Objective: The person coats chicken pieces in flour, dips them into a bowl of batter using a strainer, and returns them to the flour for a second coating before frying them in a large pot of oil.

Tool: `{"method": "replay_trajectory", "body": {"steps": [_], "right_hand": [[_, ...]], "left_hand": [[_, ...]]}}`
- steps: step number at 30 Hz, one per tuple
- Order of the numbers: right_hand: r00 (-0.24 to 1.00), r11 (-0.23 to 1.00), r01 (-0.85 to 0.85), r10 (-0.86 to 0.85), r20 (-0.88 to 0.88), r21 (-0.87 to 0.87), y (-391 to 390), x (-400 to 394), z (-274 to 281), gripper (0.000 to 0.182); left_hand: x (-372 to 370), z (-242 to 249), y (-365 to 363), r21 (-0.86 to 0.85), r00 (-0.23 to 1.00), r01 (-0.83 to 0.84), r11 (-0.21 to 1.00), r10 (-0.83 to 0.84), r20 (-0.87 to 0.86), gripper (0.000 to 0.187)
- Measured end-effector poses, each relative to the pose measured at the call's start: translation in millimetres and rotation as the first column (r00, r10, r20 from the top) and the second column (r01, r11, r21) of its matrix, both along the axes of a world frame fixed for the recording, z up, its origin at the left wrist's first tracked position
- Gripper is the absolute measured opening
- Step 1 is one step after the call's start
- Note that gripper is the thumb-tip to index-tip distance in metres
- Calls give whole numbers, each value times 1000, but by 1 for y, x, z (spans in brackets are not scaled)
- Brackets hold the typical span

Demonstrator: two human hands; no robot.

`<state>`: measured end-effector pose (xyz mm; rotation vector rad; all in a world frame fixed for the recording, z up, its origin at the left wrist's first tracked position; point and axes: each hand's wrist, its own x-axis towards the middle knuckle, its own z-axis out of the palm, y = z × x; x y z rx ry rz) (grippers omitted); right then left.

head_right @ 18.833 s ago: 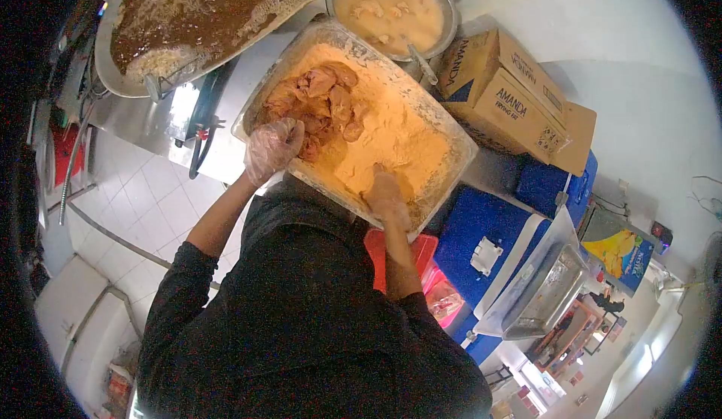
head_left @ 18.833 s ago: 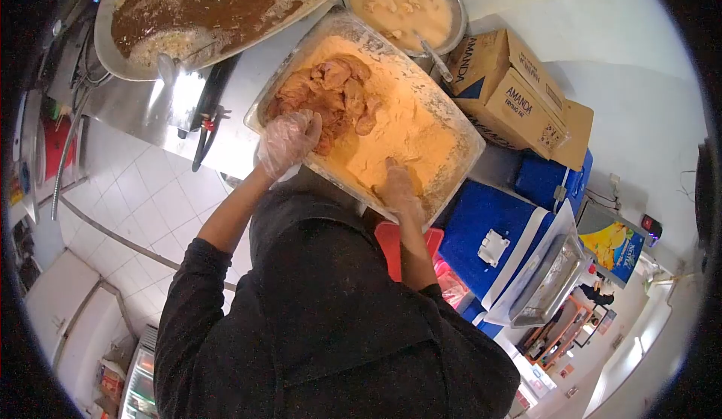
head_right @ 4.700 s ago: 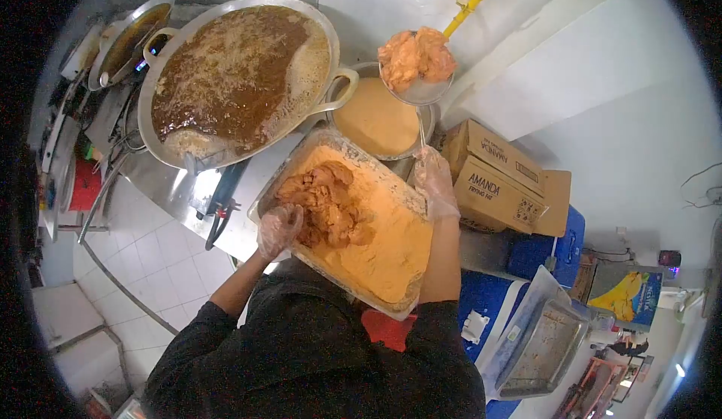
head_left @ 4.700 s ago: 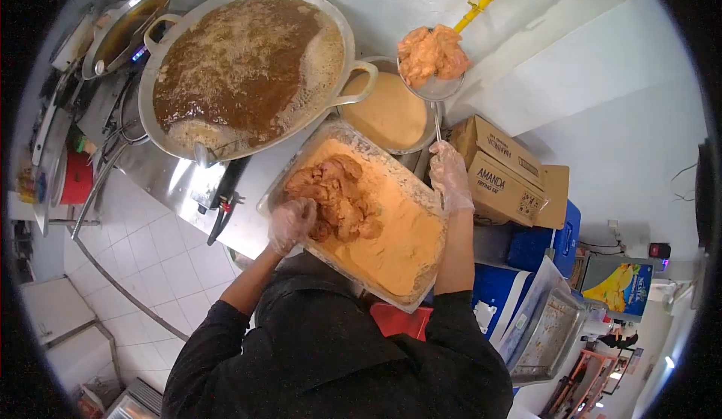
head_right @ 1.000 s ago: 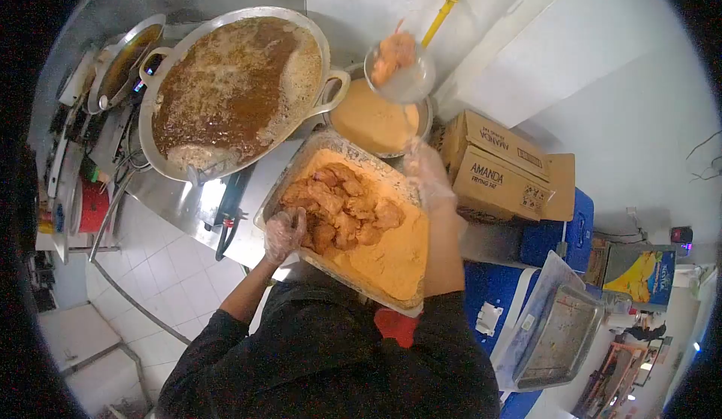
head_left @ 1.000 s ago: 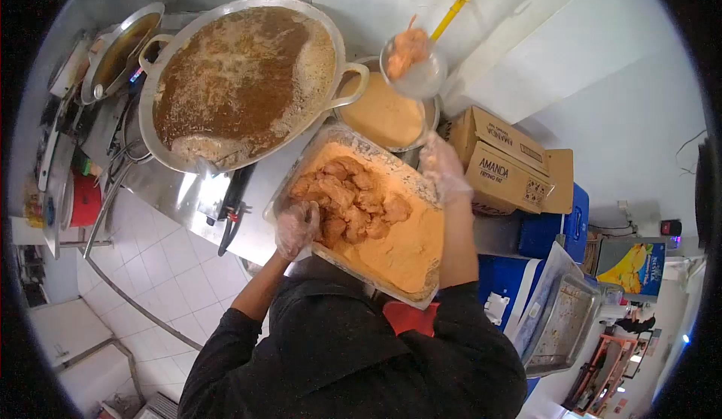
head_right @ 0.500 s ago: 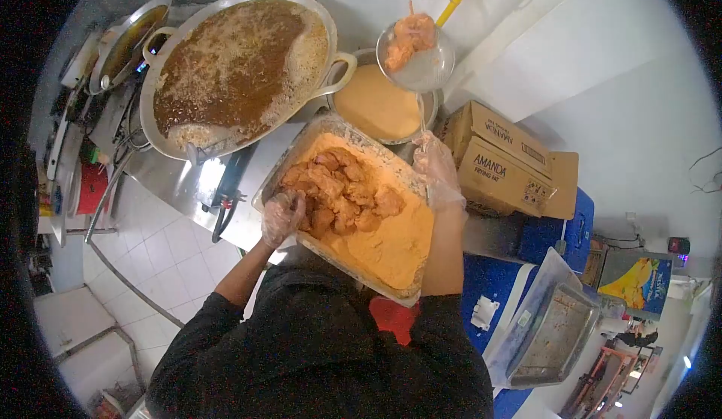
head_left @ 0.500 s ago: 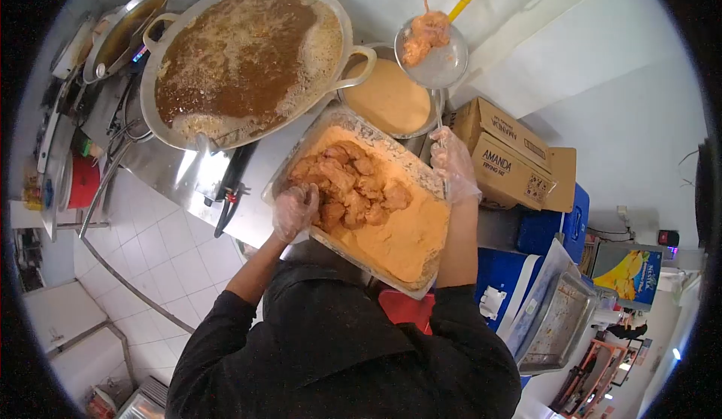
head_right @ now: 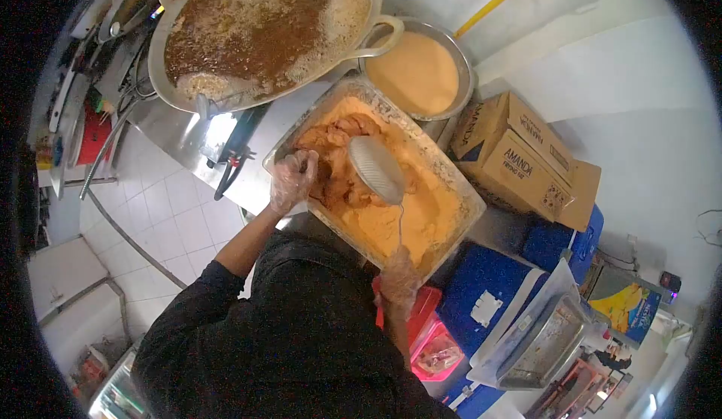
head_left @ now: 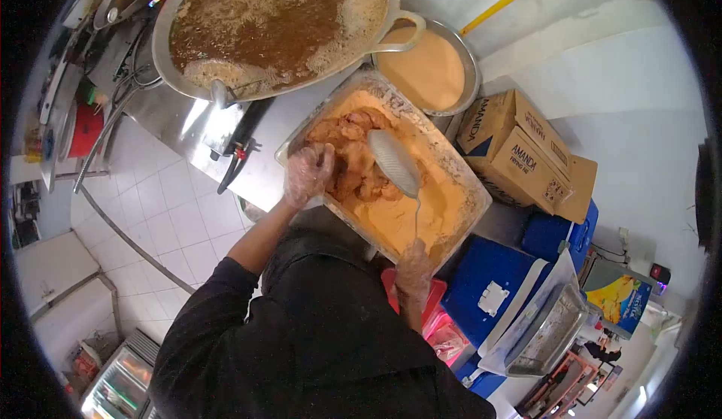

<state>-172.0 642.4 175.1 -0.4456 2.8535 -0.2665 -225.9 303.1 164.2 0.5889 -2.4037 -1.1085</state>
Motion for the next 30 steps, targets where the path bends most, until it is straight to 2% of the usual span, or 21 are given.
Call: {"method": "replay_trajectory", "body": {"steps": [1, 2, 4, 7, 9, 11, 12, 14, 16, 17, 18, 19, 21, 23, 25, 27, 28, 29, 30], "right_hand": [[982, 984, 174, -169, 89, -45, 0, 7, -7, 26], [957, 960, 258, -239, 167, -108, -5, 3, 7, 25], [877, 878, 429, -348, 333, -213, -18, -6, 44, 25], [881, 867, 451, -394, 263, -210, -27, -54, 75, 27], [976, 954, 190, -209, -58, -233, -22, -109, 75, 28], [931, 983, -77, 11, -366, -167, -33, -167, 73, 31], [983, 982, 183, -184, -15, -53, -64, -194, 108, 33], [926, 921, 376, -375, 33, -101, -105, -246, 114, 34], [972, 977, 215, -214, -93, -6, -92, -325, 35, 29], [991, 992, 57, -43, -123, 112, -87, -347, 12, 25], [982, 968, -96, 131, -139, 231, -87, -367, -6, 21], [970, 951, -144, 190, -152, 274, -90, -381, -24, 19], [935, 904, -229, 308, -177, 360, -98, -409, -58, 16], [862, 760, -347, 490, -133, 549, -113, -419, -62, 15], [832, 706, -432, 553, -55, 561, -124, -426, -55, 16], [939, 892, -336, 342, 35, 302, -128, -436, -66, 20], [982, 993, -109, 101, 160, 38, -122, -445, -93, 24], [935, 967, 171, -98, 341, -189, -124, -443, -97, 27], [875, 911, 306, -156, 458, -276, -124, -441, -99, 28]], "left_hand": [[-1, 4, 2, 82, 999, -36, 996, 35, 13, 21], [0, 18, 2, 75, 997, -28, 997, 23, 73, 23], [2, 7, 2, 49, 999, -17, 999, 16, 28, 24], [3, -9, -4, -84, 1000, 26, 996, -27, -15, 23], [5, -10, -4, -116, 998, 55, 992, -57, -16, 20], [7, -7, -4, -66, 997, 81, 995, -81, -8, 16], [8, -9, -5, -137, 993, 111, 984, -114, -18, 14], [10, -19, -7, -287, 984, 163, 944, -178, -28, 11], [9, -25, -6, -311, 989, 142, 940, -146, 12, 12], [8, -28, -5, -324, 991, 132, 937, -129, 31, 13], [9, -29, -4, -208, 996, 89, 974, -88, 14, 18], [6, -30, -5, -210, 997, 62, 976, -53, 49, 21], [6, -35, -3, -222, 998, 49, 974, -56, -25, 23], [6, -18, 0, -199, 998, 51, 979, -44, 42, 22], [8, -16, -1, -240, 996, 82, 967, -68, 66, 22], [9, -34, -5, -340, 990, 139, 930, -130, 50, 22], [10, -35, -5, -370, 991, 135, 919, -127, 48, 21], [10, -34, -5, -400, 991, 131, 907, -123, 45, 19], [10, -33, -5, -383, 990, 139, 913, -124, 64, 19]]}}
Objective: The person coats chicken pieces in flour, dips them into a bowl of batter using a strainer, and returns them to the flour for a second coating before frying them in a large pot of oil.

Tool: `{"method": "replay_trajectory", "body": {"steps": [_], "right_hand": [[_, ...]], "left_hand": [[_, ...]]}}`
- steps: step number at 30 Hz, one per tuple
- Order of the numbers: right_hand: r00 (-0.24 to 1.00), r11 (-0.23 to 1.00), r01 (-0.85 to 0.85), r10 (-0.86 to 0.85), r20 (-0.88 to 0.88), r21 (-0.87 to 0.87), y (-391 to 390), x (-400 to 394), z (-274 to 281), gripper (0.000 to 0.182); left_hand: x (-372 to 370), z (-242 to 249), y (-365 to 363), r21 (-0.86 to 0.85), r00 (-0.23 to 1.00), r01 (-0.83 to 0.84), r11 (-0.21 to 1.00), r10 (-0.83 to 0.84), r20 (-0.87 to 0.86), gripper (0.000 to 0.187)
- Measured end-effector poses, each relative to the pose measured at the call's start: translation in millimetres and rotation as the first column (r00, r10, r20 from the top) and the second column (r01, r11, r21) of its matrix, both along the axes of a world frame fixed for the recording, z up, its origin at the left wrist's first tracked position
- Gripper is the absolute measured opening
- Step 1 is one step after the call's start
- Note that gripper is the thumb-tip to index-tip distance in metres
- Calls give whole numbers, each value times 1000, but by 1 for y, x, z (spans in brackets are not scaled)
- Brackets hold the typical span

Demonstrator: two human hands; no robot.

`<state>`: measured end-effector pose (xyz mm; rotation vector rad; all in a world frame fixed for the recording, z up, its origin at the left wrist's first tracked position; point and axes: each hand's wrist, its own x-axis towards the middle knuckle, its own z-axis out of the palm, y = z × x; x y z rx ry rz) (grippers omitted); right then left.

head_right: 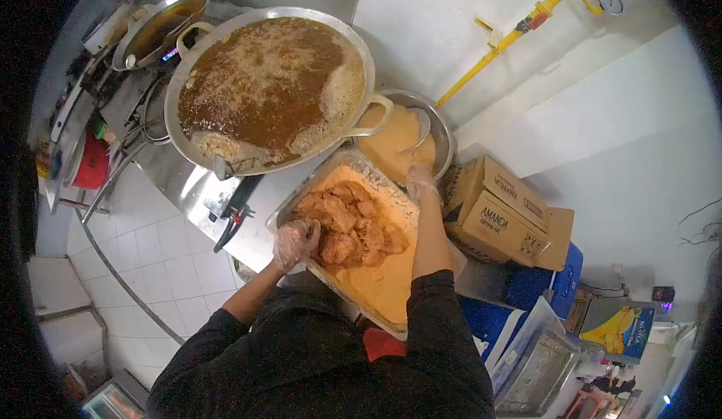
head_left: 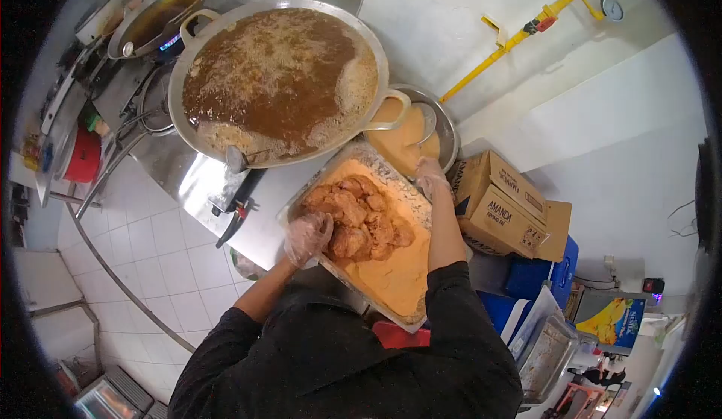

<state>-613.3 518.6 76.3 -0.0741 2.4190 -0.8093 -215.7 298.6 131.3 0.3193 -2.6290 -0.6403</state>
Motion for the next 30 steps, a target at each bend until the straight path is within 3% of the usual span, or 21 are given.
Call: {"method": "replay_trajectory", "body": {"steps": [2, 3, 6, 8, 11, 14, 17, 18, 21, 23, 24, 25, 26, 27, 30], "right_hand": [[947, 943, 257, -203, 248, -210, -15, 26, 35, 30], [953, 943, 240, -183, 243, -230, -19, 35, 45, 31], [954, 925, 198, -105, 282, -325, -22, 48, 56, 36], [929, 890, 213, -56, 367, -404, -10, 51, 61, 37], [866, 861, 315, -88, 492, -400, -7, 73, 98, 31], [891, 870, 345, -186, 413, -352, 3, 94, 117, 29], [907, 873, 331, -190, 375, -359, 25, 101, 142, 30], [905, 884, 356, -245, 349, -303, 24, 101, 161, 28], [975, 955, 211, -190, 114, -208, 22, 94, 192, 29], [973, 997, -71, 71, -219, 9, 36, 64, 161, 26], [777, 914, -283, 395, -490, 289, 44, 35, 126, 24], [514, 796, -313, 600, -613, 517, 50, 13, 102, 22], [376, 747, -271, 663, -647, 607, 46, 10, 101, 21], [547, 792, -179, 573, -610, 583, 41, 7, 99, 20], [683, 789, -61, 480, -550, 612, 24, 11, 123, 20]], "left_hand": [[-1, 6, -1, 32, 999, 24, 999, -25, 39, 17], [0, -2, -2, -30, 998, 59, 998, -59, -9, 12], [5, -19, -7, -161, 989, 135, 978, -143, -39, 30], [4, 4, -5, -163, 985, 166, 973, -156, 70, 26], [4, 1, -6, -296, 985, 168, 940, -173, 9, 21], [3, 9, -1, -140, 991, 110, 984, -98, 94, 21], [-3, 8, 0, 45, 996, 69, 997, -72, 52, 14], [-7, 9, 3, 58, 996, -3, 998, -3, 91, 18], [-10, 13, 5, 164, 997, -66, 984, 59, 46, 25], [-8, 13, 7, 144, 997, -60, 988, 53, 53, 28], [-9, 24, 7, 142, 994, -76, 987, 64, 86, 28], [-10, 30, 6, 137, 990, -92, 986, 77, 116, 28], [-9, 20, 1, 40, 997, 12, 999, -15, 76, 27], [-6, 10, 2, 63, 997, -12, 998, 8, 71, 27], [-8, 11, 4, 97, 998, -40, 994, 35, 57, 26]]}}
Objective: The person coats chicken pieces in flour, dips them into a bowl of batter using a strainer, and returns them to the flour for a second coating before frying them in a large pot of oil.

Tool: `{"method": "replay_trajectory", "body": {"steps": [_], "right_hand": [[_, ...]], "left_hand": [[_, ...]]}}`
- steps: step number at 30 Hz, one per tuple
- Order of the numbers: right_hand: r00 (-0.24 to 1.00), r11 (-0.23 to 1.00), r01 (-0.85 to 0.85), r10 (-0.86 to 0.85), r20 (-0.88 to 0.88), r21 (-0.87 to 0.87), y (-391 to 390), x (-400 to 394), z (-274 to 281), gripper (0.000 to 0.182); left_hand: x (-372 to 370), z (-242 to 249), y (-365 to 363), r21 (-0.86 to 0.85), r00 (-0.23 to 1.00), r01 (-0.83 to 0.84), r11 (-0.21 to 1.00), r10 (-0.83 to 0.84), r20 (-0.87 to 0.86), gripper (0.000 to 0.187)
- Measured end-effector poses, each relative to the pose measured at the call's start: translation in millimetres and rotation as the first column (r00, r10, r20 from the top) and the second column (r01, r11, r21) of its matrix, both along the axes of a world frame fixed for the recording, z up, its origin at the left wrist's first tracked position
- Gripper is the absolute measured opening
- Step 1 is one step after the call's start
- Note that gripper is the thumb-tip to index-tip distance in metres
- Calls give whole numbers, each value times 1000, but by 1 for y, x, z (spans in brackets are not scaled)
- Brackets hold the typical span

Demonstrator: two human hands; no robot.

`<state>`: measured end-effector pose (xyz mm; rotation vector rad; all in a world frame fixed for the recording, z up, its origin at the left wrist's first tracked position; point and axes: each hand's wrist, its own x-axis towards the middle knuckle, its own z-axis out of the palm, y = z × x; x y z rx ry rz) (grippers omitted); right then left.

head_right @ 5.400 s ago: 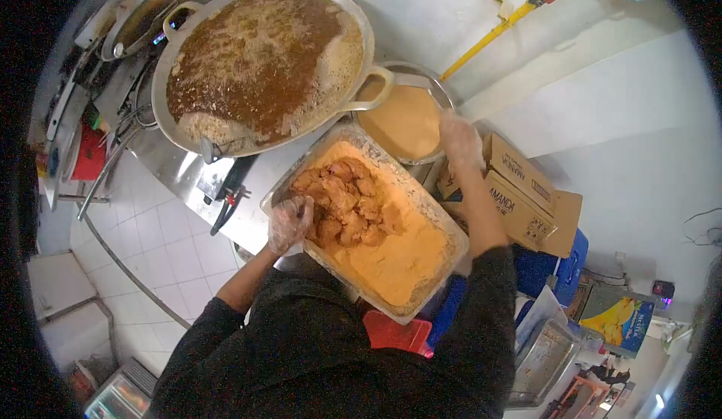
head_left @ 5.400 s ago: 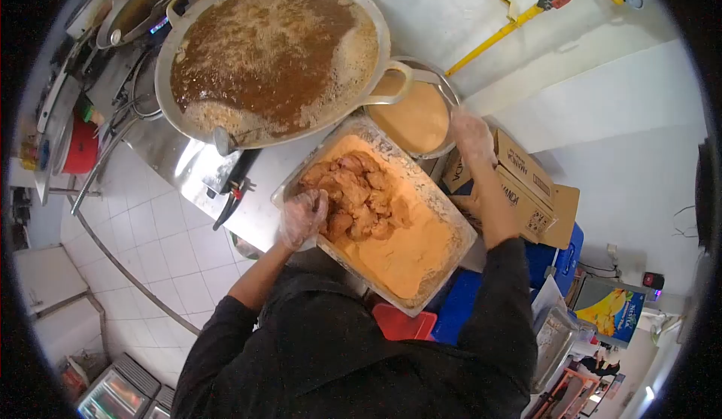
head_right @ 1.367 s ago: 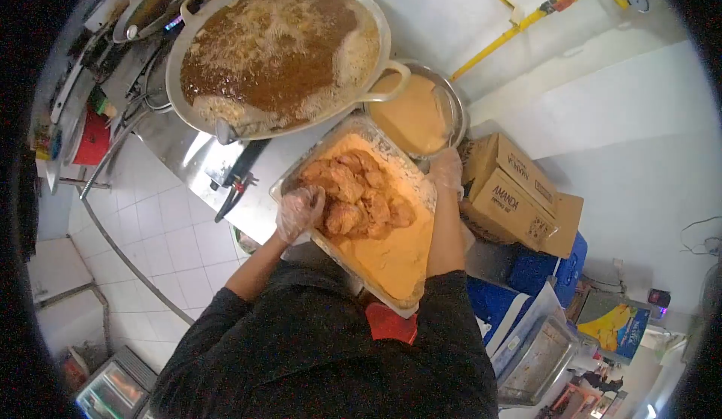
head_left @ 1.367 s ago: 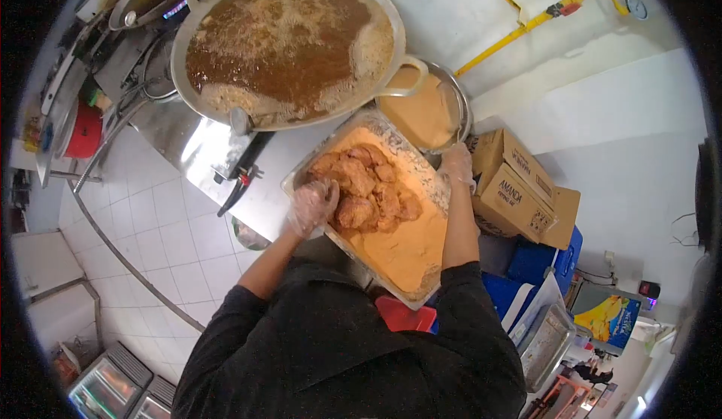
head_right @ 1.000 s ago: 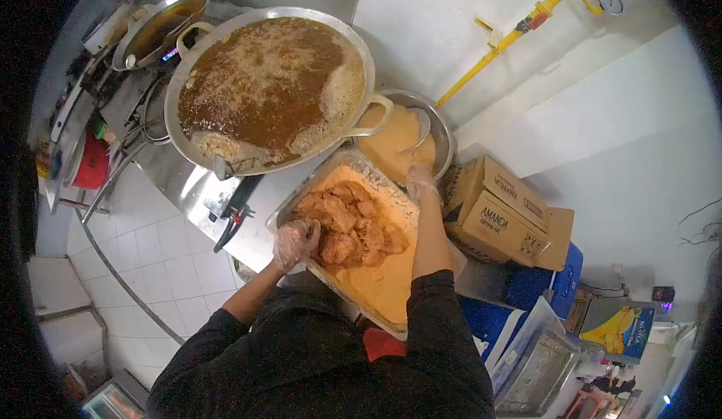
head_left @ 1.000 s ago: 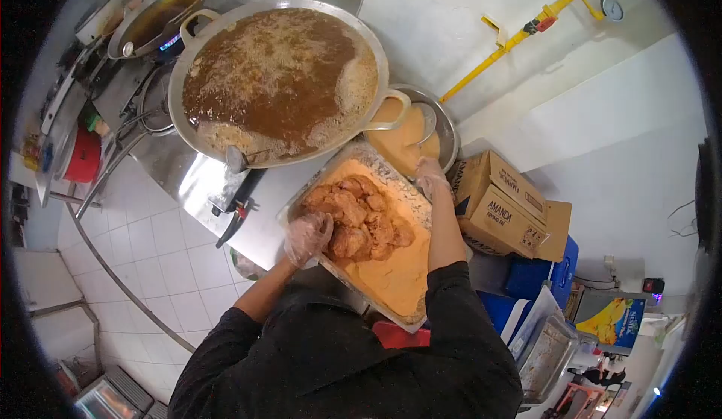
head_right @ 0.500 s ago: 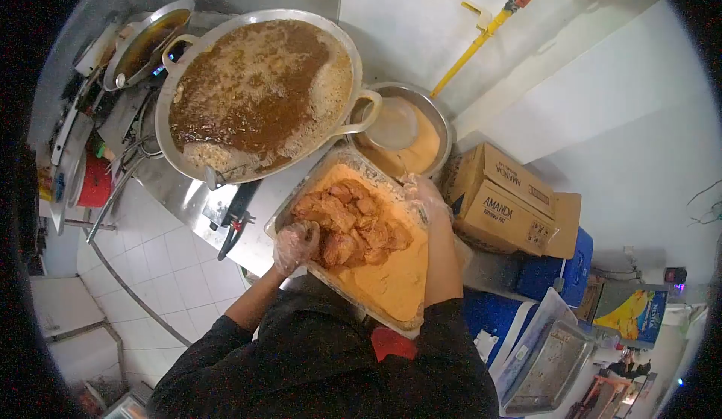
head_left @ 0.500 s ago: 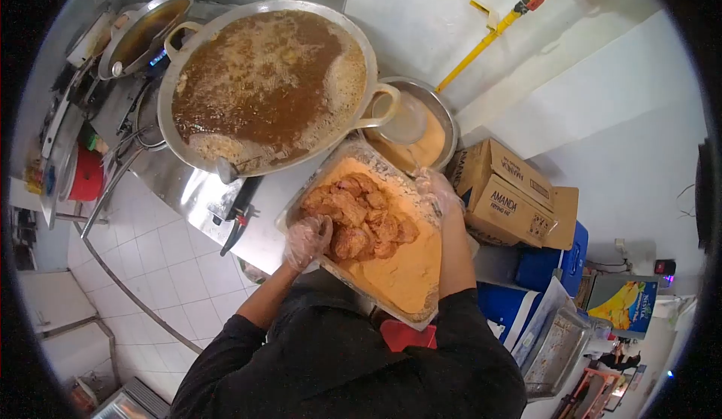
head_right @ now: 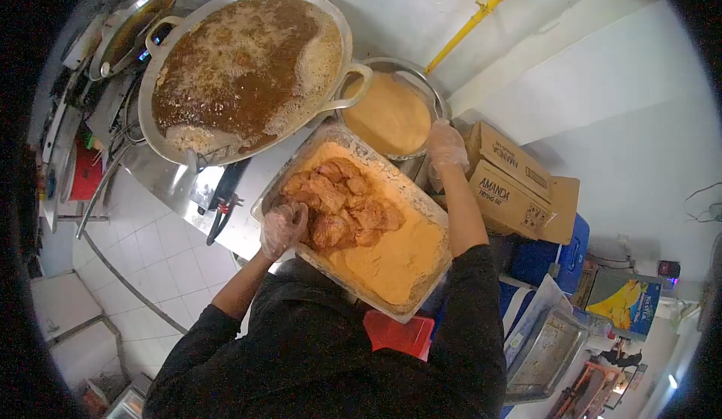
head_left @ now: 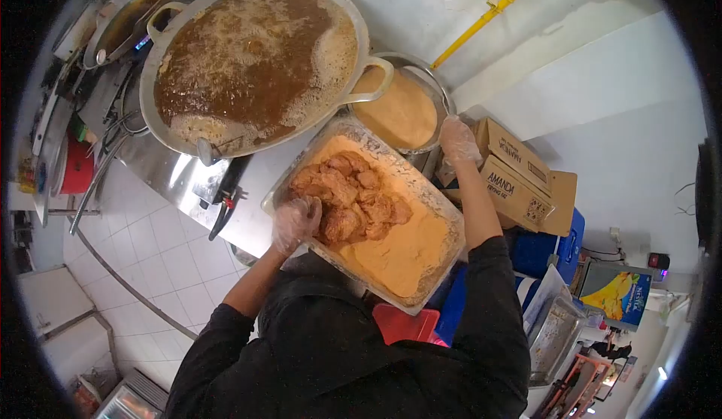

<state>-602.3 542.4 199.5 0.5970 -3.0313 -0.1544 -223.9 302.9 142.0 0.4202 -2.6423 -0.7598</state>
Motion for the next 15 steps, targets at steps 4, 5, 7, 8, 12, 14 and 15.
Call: {"method": "replay_trajectory", "body": {"steps": [4, 5, 7, 8, 12, 14, 15], "right_hand": [[970, 968, -190, 160, 181, 162, 8, -9, 27, 24], [936, 927, -310, 258, 241, 210, 24, -27, 16, 21], [857, 806, -462, 298, 421, 369, 33, -38, 19, 18], [821, 723, -503, 229, 523, 473, 33, -36, 35, 17], [642, 642, -714, 442, 626, 280, 59, -34, 1, 13], [615, 948, -317, 232, 754, -33, 47, -16, -6, 13], [574, 984, -57, 170, 801, -168, 40, -7, -9, 13]], "left_hand": [[0, 3, 0, 24, 999, -9, 1000, 10, -36, 26], [-1, 8, 0, 53, 998, -31, 998, 34, -54, 27], [2, -7, -2, 20, 998, -20, 1000, 21, -63, 27], [0, -8, -1, 39, 997, -27, 999, 30, -69, 26], [2, -9, -2, -3, 995, 7, 1000, -8, -95, 27], [3, -6, -2, 21, 999, 23, 1000, -22, -44, 26], [3, -5, -3, 30, 999, 28, 999, -27, -21, 26]]}}
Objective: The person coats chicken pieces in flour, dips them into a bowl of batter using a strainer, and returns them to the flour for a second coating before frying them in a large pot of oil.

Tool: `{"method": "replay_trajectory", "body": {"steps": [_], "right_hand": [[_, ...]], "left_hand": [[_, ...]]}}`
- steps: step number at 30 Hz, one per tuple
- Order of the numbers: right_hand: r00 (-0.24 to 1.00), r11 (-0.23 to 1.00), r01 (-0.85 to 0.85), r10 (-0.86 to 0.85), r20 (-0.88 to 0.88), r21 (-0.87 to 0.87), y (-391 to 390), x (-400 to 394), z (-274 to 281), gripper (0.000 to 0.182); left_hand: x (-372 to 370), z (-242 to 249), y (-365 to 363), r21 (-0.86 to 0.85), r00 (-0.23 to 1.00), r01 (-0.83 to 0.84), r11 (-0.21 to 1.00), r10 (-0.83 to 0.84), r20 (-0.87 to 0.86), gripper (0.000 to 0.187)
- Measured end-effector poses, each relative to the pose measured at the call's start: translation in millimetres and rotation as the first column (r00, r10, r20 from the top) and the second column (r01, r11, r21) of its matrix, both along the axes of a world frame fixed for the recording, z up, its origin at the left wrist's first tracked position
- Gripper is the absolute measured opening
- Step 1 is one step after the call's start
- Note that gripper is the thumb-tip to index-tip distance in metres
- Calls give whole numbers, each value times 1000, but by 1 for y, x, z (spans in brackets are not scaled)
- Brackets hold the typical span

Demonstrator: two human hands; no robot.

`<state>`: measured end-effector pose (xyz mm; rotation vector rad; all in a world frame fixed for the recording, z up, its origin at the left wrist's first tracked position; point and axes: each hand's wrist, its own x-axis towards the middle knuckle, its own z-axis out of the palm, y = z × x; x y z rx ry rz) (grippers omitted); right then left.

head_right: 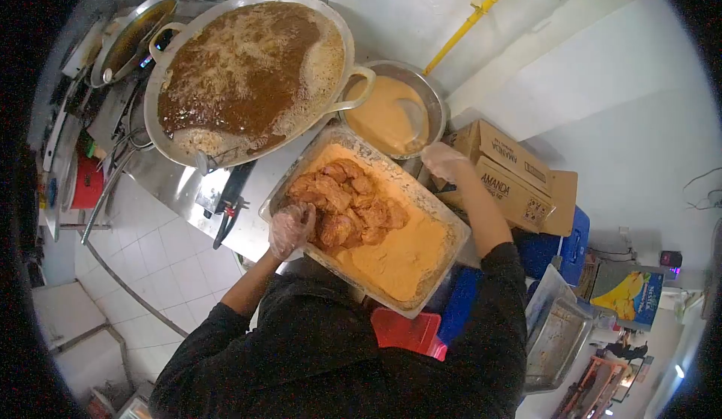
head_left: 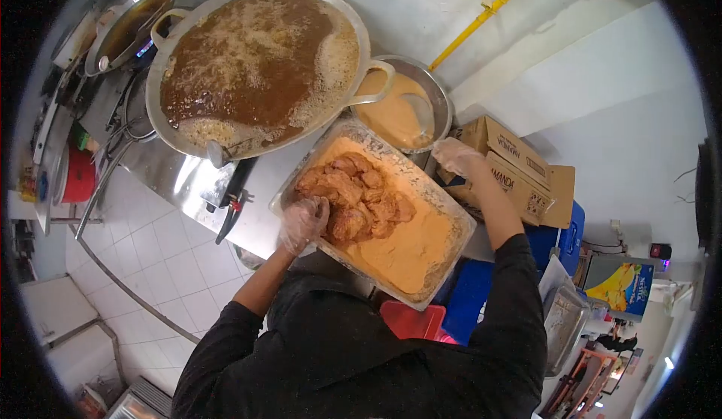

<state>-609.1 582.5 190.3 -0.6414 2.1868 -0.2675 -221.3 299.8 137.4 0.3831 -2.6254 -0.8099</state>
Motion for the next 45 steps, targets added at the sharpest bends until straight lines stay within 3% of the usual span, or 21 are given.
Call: {"method": "replay_trajectory", "body": {"steps": [2, 3, 4, 5, 6, 7, 10, 13, 16, 19, 25, 27, 30, 34, 36, 38, 40, 42, 43, 44, 45], "right_hand": [[996, 990, 83, -79, -36, 112, -35, 25, -1, 17], [965, 972, -176, 202, -170, 156, -38, 13, -40, 18], [839, 881, -410, 466, -281, 234, -41, 7, -64, 20], [990, 995, -95, 95, -101, 5, -48, 11, -67, 19], [954, 949, 277, -254, 160, -147, -57, 15, -72, 19], [738, 756, 628, -504, 448, -185, -65, 20, -73, 19], [775, 763, 602, -486, 405, -235, -71, 25, -64, 22], [733, 692, 670, -561, 383, -268, -72, 38, -61, 26], [749, 699, 654, -543, 380, -290, -70, 54, -46, 45], [690, 608, 713, -517, 507, -349, -56, 61, -52, 46], [472, 347, 879, -727, 499, -327, -53, 109, 16, 39], [515, 372, 855, -695, 502, -363, -43, 107, 5, 36], [492, 328, 868, -674, 551, -374, -43, 104, 6, 33], [509, 322, 860, -589, 627, -396, -20, 121, -15, 37], [512, 275, 857, -555, 656, -436, 6, 142, -52, 39], [520, 333, 830, -751, 407, -448, -9, 206, 55, 27], [290, -164, 856, -634, 717, -491, 23, 215, -12, 35], [316, -63, 832, -762, 565, -551, 29, 216, -20, 38], [474, 309, 790, -856, 208, -530, 14, 199, 15, 37], [622, 630, 685, -767, -158, -367, -2, 177, 37, 36], [657, 730, 576, -681, -323, -367, -1, 150, 24, 35]], "left_hand": [[1, -6, 2, -21, 998, 3, 1000, -4, -56, 25], [0, -8, 1, -35, 996, 2, 999, -5, -86, 24], [0, -5, 1, -37, 998, 4, 999, -6, -64, 24], [0, -1, 2, -39, 999, 3, 999, -4, -43, 23], [0, 2, 1, -44, 1000, 0, 999, -1, -23, 23], [-1, -2, 0, -90, 997, 11, 996, -18, -73, 23], [-1, -5, -1, -133, 991, 14, 991, -32, -131, 24], [-1, 8, 4, -24, 999, -33, 999, 32, -29, 25], [-2, 12, 7, -18, 997, -69, 997, 70, 18, 25], [-2, 9, 4, -47, 999, -42, 998, 42, -7, 25], [-2, 4, 5, -98, 999, 12, 995, -17, -47, 23], [-2, 5, 2, -166, 991, 61, 984, -80, -107, 22], [-3, 5, 3, 15, 998, 15, 1000, -14, -56, 22], [-3, 7, 4, -41, 1000, 11, 999, -11, -11, 24], [0, 5, 2, -45, 999, 38, 998, -39, -26, 25], [0, 19, 7, 43, 999, -44, 998, 46, -30, 26], [-3, 22, 7, 89, 993, -114, 989, 118, -32, 27], [-1, 14, 7, 104, 989, -146, 984, 149, -24, 27], [-2, 11, 6, 92, 986, -105, 990, 116, -118, 26], [-4, 9, 4, 115, 988, -95, 989, 107, -112, 26], [-2, 8, 2, 138, 989, -84, 987, 99, -106, 26]]}}
